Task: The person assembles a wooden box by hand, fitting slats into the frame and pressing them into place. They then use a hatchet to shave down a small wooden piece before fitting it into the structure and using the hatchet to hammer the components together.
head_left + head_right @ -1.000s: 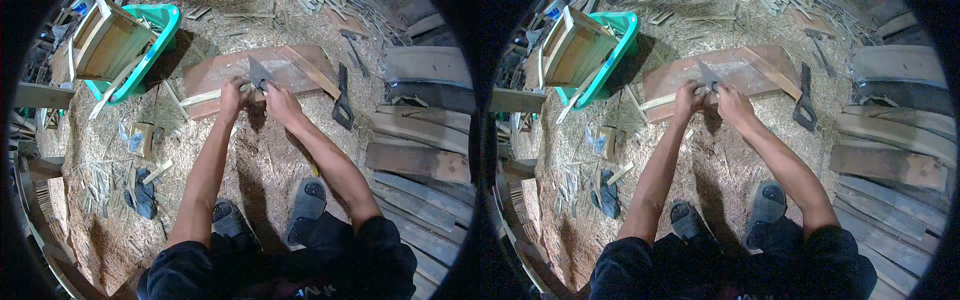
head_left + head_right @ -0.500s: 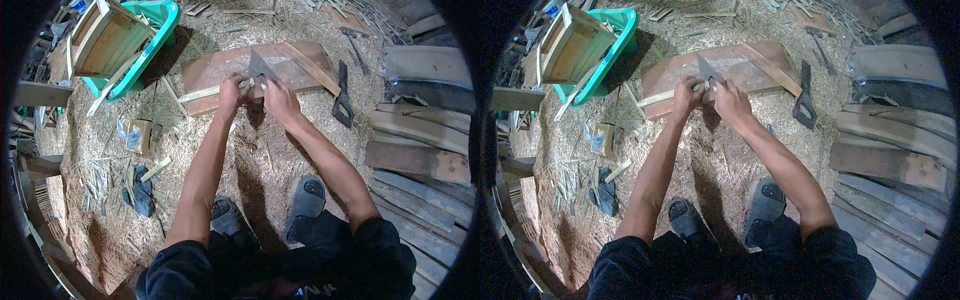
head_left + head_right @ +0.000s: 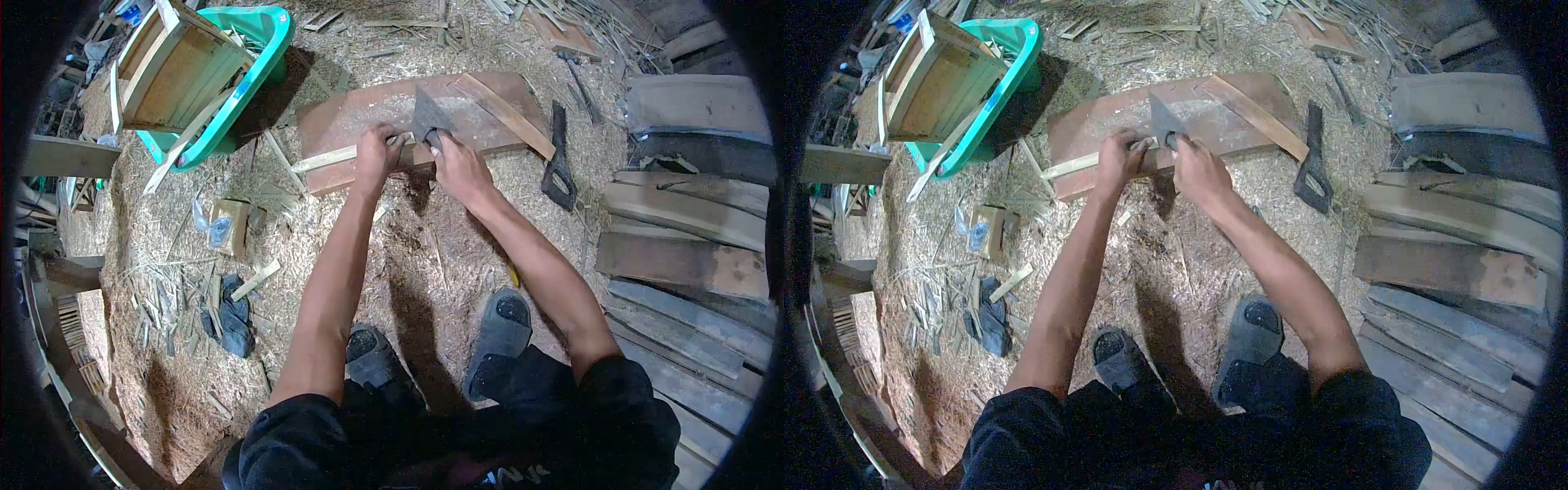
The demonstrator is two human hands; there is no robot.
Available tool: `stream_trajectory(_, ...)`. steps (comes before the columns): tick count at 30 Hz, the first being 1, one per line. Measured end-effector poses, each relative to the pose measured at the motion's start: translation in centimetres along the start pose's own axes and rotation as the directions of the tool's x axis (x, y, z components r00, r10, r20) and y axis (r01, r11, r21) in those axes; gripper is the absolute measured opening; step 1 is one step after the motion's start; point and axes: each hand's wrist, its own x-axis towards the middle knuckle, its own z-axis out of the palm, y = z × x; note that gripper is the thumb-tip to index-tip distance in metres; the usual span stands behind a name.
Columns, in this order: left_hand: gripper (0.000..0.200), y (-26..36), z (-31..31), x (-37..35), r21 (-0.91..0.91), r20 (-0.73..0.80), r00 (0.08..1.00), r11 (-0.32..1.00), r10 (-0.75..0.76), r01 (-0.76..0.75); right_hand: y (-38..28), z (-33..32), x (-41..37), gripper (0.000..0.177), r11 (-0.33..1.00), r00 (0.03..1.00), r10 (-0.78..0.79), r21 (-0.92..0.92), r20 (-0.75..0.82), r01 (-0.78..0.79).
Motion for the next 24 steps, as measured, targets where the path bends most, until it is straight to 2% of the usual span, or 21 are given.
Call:
stream_trajectory(3, 0.024, -0.3, 0.2, 0.0, 0.039, -0.026, 0.998, 0.998, 0.056, -0.055, 0.2, 1.0, -0.1, 0.027, 0.997, 0.994, -0.070, 0.035, -0.086, 0.074)
stream_trajectory(6, 0.018, 0.1, -0.3, -0.2, 0.001, -0.025, 0.998, 0.998, 0.059, -0.059, 0.0, 0.8, 0.1, 0.029, 0.999, 0.998, -0.031, 0.043, -0.059, 0.034)
stream_trajectory(9, 0.021, 0.8, -0.3, -0.4, -0.045, -0.042, 0.999, 0.999, 0.014, -0.016, -0.2, 0.3, 0.3, 0.029, 0.999, 0.999, 0.001, 0.038, -0.048, 0.001)
stream_trajectory(12, 0.020, 0.8, -0.3, -0.3, -0.015, -0.025, 0.999, 1.000, 0.023, -0.023, -0.5, -0.1, 0.3, 0.029, 0.998, 0.998, -0.018, 0.060, -0.052, 0.021)
stream_trajectory(18, 0.016, 0.5, 0.3, -0.4, -0.034, -0.115, 0.992, 0.998, 0.056, -0.060, -0.5, 0.1, 0.4, 0.029, 0.999, 1.000, -0.022, 0.034, -0.001, 0.022)
stream_trajectory(21, 0.016, 0.9, 0.1, -0.4, -0.001, -0.099, 0.993, 0.998, 0.069, -0.070, -0.9, -0.6, 0.4, 0.029, 1.000, 0.999, 0.010, -0.021, 0.038, -0.009)
stream_trajectory(24, 0.016, 0.7, 0.2, -0.5, -0.019, -0.130, 0.988, 0.996, 0.089, -0.092, -1.3, -0.8, 0.4, 0.029, 1.000, 0.999, -0.008, 0.009, -0.053, 0.008)
